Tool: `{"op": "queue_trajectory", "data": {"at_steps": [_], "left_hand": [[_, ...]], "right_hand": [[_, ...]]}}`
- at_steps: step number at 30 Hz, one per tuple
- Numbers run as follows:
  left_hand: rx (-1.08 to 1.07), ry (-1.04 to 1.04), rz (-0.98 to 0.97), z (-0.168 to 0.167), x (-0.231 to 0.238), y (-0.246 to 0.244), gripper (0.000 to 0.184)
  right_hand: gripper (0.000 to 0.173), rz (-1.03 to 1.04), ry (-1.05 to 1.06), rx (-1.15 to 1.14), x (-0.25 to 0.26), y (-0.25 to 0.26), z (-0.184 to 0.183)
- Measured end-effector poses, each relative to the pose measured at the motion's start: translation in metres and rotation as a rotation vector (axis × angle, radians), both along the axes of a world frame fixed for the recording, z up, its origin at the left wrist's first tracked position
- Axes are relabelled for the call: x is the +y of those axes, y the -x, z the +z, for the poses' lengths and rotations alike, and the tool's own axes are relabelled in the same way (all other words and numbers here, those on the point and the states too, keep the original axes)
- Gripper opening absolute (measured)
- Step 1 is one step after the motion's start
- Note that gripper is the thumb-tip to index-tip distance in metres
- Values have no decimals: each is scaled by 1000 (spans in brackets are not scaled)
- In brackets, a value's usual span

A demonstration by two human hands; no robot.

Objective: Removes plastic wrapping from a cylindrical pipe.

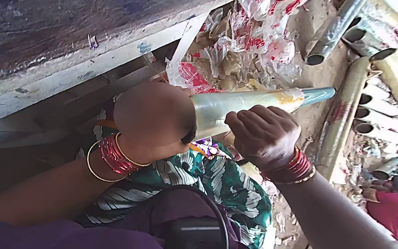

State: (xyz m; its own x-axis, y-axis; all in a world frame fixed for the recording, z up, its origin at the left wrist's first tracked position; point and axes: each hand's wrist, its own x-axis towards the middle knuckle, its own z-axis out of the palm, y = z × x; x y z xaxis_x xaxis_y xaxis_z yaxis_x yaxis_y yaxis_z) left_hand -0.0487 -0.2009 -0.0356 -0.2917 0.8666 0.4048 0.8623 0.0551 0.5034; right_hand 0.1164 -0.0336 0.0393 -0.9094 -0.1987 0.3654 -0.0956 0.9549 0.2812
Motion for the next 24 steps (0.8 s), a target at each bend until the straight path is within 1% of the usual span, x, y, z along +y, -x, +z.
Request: {"op": "queue_trajectory", "data": {"at_steps": [4, 6, 8, 9, 10, 11, 12, 13, 14, 15, 16, 17, 18, 19, 20, 21, 24], "left_hand": [[-11, -6, -7, -1, 0, 1, 98], [-15, 2, -12, -1, 0, 1, 99], [-21, 11, -6, 0, 0, 1, 101], [-22, 14, -2, 0, 0, 0, 101], [-17, 8, 2, 0, -1, 0, 100], [-12, -1, 4, 0, -1, -1, 99], [-4, -6, 3, 0, 0, -1, 99], [1, -13, 6, 0, 0, 0, 98], [-1, -13, 1, 0, -1, -1, 99], [-4, -12, -6, 0, -2, -2, 99], [-1, -16, -8, 0, -1, -2, 99], [1, -15, -12, 1, -2, -1, 98], [12, -17, -13, 1, -2, -2, 97], [33, -30, -8, -1, -2, -2, 94], [53, -52, -2, -3, -2, -2, 91], [58, -71, -2, -4, -2, -3, 88], [79, -72, -10, -3, -3, -3, 85]], "right_hand": [[18, 4, -100, 22, 29, -18, -8], [16, -39, -178, 10, 51, -33, -12], [15, -168, -218, -52, 77, -57, -16], [16, -299, -189, -114, 86, -71, -16], [17, -477, -96, -170, 88, -80, -15], [21, -678, 50, -193, 82, -83, -11], [25, -830, 217, -136, 71, -80, -7], [27, -898, 383, -39, 57, -73, -6], [28, -897, 564, 54, 38, -66, -6], [24, -844, 784, 122, 15, -58, -6], [17, -735, 1024, 172, -8, -46, -7], [14, -632, 1208, 184, -32, -33, -7], [15, -552, 1307, 172, -52, -21, -7], [17, -488, 1352, 166, -67, -10, -8], [18, -451, 1340, 168, -79, 0, -10], [16, -439, 1286, 192, -87, 7, -12], [10, -480, 1001, 278, -97, 18, -19]]}}
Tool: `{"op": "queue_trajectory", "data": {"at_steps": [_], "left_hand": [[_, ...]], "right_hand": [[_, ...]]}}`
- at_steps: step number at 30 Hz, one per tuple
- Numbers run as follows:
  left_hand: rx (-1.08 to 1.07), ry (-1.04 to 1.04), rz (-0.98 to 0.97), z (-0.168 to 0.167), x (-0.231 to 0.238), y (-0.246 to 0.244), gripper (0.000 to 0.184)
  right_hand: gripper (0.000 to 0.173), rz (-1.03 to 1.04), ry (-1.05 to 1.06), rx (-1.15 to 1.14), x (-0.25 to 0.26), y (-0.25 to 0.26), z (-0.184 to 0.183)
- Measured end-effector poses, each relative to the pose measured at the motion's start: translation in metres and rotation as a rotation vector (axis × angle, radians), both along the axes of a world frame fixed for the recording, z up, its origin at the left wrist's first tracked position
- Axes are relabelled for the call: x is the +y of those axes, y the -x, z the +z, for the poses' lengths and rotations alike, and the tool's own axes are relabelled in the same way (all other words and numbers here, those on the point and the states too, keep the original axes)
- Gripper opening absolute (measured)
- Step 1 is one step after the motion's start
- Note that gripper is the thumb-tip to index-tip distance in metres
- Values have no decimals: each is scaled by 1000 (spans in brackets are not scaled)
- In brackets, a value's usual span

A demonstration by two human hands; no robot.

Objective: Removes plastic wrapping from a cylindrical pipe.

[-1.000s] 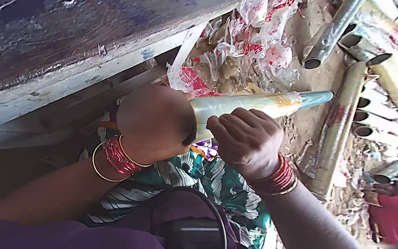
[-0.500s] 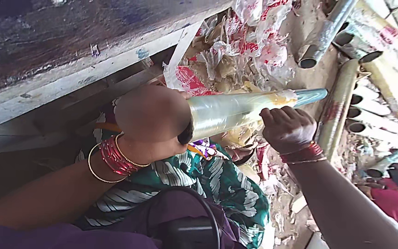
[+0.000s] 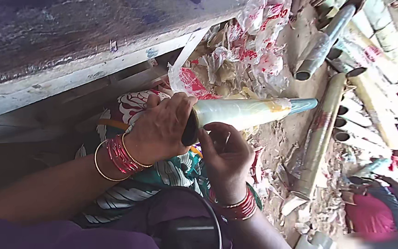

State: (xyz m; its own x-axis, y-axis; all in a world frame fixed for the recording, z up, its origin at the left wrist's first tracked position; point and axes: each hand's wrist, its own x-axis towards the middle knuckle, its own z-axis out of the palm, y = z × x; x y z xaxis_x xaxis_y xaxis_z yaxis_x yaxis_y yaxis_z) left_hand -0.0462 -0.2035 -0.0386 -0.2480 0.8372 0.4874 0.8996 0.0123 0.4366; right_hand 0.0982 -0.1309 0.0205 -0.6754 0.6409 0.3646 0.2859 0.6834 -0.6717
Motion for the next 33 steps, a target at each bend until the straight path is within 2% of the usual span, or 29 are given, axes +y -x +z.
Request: {"op": "queue_trajectory", "data": {"at_steps": [2, 4, 9, 12, 17, 21, 25, 31, 33], "left_hand": [[-4, 7, -9, 1, 0, 0, 87], [-1, 5, -13, 1, 0, 0, 86], [22, 22, -32, 1, -1, 0, 87], [25, 23, -23, 1, -1, -1, 88], [35, 23, -31, 1, -1, -1, 85], [17, 12, -28, 0, -1, 0, 86], [18, 17, -33, 0, -1, 0, 88], [12, 22, -29, 1, -1, 0, 85], [12, 15, -27, 1, 0, 0, 80]], "right_hand": [[11, -33, -145, -42, -5, 3, 1], [10, -73, -193, -95, -11, 6, 4], [12, -137, -132, -161, -20, 9, 3], [11, -156, -31, -134, -20, 10, -1], [7, -148, -79, -108, -21, 9, -7], [8, -127, 10, -42, -18, 5, -5], [15, -104, -122, -115, -14, 5, 2], [17, -65, -49, -96, -6, 7, 4], [20, -74, -152, -114, -7, 8, 1]]}}
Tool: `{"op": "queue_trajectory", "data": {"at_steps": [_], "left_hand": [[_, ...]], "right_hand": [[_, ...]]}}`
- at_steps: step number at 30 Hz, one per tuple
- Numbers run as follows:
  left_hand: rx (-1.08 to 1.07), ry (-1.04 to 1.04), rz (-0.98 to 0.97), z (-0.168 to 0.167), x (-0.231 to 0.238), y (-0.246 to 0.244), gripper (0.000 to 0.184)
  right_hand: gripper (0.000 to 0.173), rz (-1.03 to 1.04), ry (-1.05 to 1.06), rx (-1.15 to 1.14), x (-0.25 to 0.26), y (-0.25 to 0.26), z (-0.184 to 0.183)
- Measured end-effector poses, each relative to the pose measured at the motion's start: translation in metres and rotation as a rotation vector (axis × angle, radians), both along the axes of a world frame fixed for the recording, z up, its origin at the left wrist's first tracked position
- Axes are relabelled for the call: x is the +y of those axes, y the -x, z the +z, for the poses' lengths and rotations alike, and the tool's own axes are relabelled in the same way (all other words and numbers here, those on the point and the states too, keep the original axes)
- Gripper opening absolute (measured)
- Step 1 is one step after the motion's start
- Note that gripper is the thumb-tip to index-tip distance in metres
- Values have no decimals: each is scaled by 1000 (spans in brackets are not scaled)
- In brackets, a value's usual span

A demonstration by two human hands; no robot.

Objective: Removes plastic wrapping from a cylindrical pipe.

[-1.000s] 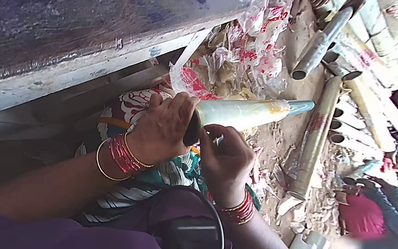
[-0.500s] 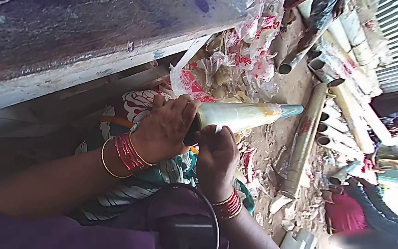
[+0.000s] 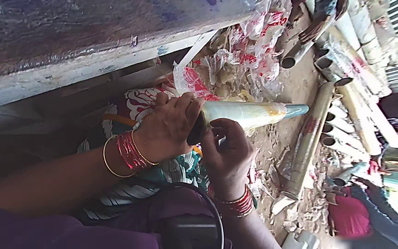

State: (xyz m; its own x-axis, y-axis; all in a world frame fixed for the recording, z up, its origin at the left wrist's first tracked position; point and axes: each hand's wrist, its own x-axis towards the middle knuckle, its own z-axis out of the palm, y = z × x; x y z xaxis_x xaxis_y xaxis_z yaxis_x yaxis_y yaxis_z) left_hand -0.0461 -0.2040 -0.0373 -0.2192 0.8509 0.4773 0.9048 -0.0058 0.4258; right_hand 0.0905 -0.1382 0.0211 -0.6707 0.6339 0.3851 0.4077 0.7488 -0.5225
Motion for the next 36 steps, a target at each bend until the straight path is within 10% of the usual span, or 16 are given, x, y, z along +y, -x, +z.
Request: {"op": "queue_trajectory", "data": {"at_steps": [5, 11, 36], "left_hand": [[-21, 37, -11, 3, -1, 0, 85], [-32, 29, -7, 1, 0, 0, 89], [10, 3, -21, 0, -2, 0, 81]], "right_hand": [[14, -110, -406, -109, -6, 5, -11], [17, 2, -87, 28, 0, -6, -2], [9, -142, -236, -277, -20, 3, 7]]}}
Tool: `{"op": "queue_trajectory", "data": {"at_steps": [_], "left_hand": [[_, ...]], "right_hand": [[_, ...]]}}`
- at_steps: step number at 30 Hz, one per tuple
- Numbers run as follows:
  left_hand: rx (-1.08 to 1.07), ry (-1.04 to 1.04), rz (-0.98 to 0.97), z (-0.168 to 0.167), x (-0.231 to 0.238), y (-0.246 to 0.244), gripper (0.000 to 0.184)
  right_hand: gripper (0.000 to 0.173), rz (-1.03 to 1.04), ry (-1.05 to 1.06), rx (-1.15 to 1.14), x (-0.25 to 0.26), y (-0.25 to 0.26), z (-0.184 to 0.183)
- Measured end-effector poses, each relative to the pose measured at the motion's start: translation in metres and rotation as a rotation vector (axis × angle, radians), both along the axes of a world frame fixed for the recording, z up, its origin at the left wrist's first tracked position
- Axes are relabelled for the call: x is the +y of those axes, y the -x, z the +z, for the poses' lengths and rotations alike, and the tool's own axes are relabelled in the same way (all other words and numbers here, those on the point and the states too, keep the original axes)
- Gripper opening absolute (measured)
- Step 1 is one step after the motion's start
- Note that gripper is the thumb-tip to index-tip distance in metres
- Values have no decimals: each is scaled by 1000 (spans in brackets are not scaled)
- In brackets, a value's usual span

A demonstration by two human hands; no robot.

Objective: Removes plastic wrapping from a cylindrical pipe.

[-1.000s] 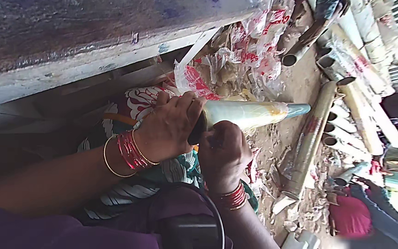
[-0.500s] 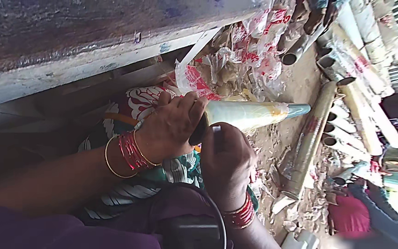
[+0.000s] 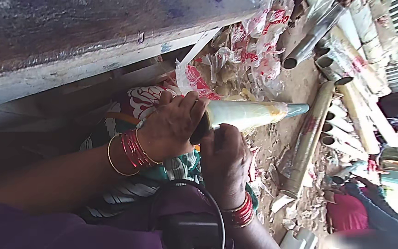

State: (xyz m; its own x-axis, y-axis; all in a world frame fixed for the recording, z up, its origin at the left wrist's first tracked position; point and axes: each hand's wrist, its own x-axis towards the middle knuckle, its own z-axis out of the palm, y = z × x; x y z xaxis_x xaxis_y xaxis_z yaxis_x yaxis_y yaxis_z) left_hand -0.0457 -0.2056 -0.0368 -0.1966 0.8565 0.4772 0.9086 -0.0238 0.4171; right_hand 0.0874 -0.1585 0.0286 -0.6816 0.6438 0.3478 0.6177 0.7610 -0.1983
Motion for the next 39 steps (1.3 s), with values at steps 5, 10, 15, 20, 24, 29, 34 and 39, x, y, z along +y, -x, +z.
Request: {"op": "queue_trajectory", "data": {"at_steps": [5, 10, 15, 20, 24, 29, 34, 39], "left_hand": [[-29, 11, 13, -1, 1, 0, 91], [-25, 0, 16, -2, 1, 0, 86], [-20, -4, -6, 0, 1, 1, 80], [-5, 5, -8, 0, -1, 1, 83], [0, -11, -4, 0, 0, 0, 77], [-24, -4, 20, -1, 1, 0, 87], [0, 5, 15, 0, 1, 1, 89], [-4, 5, -9, 1, 0, 1, 84]], "right_hand": [[12, 21, 167, 126, 23, -14, 1], [12, 153, 194, 244, 15, -9, -1], [5, 78, 81, 53, 3, 1, 10], [10, 70, 298, 14, 9, -1, 16], [7, 68, 252, 76, 5, -4, 8], [12, 75, 251, 246, 6, -14, -1], [10, 93, 210, 207, 6, -10, 2], [6, 49, 136, 89, 0, -5, 6]]}}
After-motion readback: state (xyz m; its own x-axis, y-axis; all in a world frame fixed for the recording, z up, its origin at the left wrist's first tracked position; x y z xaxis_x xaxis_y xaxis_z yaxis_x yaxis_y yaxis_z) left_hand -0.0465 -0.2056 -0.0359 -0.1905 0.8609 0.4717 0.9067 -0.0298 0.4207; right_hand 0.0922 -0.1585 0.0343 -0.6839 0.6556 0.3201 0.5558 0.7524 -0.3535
